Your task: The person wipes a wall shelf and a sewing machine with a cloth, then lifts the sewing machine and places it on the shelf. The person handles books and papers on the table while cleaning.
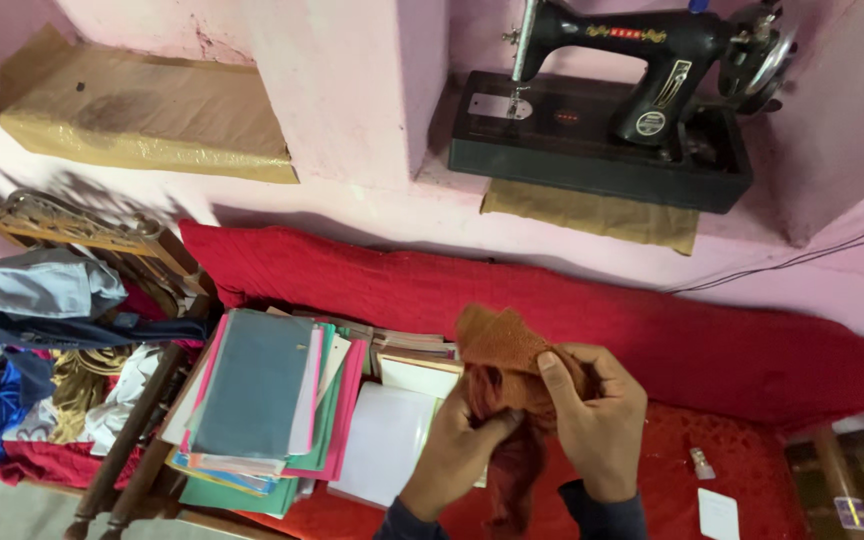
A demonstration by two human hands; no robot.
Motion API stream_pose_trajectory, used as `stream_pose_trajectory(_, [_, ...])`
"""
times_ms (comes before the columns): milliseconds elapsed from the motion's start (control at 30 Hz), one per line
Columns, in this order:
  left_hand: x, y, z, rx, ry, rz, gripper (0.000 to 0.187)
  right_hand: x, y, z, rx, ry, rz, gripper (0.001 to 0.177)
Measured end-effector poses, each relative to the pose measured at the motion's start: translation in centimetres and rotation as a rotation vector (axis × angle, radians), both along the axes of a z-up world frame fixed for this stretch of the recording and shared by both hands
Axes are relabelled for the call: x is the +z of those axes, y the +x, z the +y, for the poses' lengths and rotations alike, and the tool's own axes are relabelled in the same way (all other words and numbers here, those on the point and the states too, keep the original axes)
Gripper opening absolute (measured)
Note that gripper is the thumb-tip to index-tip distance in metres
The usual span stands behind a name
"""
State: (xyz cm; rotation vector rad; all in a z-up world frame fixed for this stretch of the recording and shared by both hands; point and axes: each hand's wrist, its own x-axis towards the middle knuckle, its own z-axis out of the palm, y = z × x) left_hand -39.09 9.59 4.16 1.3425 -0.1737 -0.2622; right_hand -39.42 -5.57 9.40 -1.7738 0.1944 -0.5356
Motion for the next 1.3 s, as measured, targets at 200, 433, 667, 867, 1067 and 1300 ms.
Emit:
stream_pose_trajectory(200, [0.1, 2.5, 6.5, -0.090, -0.140, -0.149, 0.028, 1.0, -0.7, 4.7, 0.227, 0.024, 0.071, 0.043])
stream_pose_trajectory(433, [2.1, 3.5, 11.7, 0.043, 0.351, -0.560, 0.059, -0.8, -0.2, 6.5, 0.206, -0.133, -0.405, 0.023])
stream_pose_trajectory(667, [0.0, 4.8, 10.7, 0.309, 0.375, -0.554, 0.038, 0.8, 0.7, 6.8, 0.179, -0.485, -0.358, 0.032])
stream_pose_trajectory(867, [1.0, 7.2, 9.0, 0.184, -0.179, -0.270, 0.042, 2.2, 2.7, 4.5, 0.242, -0.640, -0.194, 0.056])
stream_pose_trajectory(1067, [4.9, 6.2, 5.7, 0.315, 0.156, -0.453, 0.064, 2.6, 3.5, 2.4, 0.269, -0.296, -0.245, 0.037])
stream_pose_trajectory(1300, [7.1, 4.1, 2.3, -0.074, -0.638, -0.058, 0.087, 2.3, 5.2, 0.5, 0.444, -0.104, -0.127, 0.043])
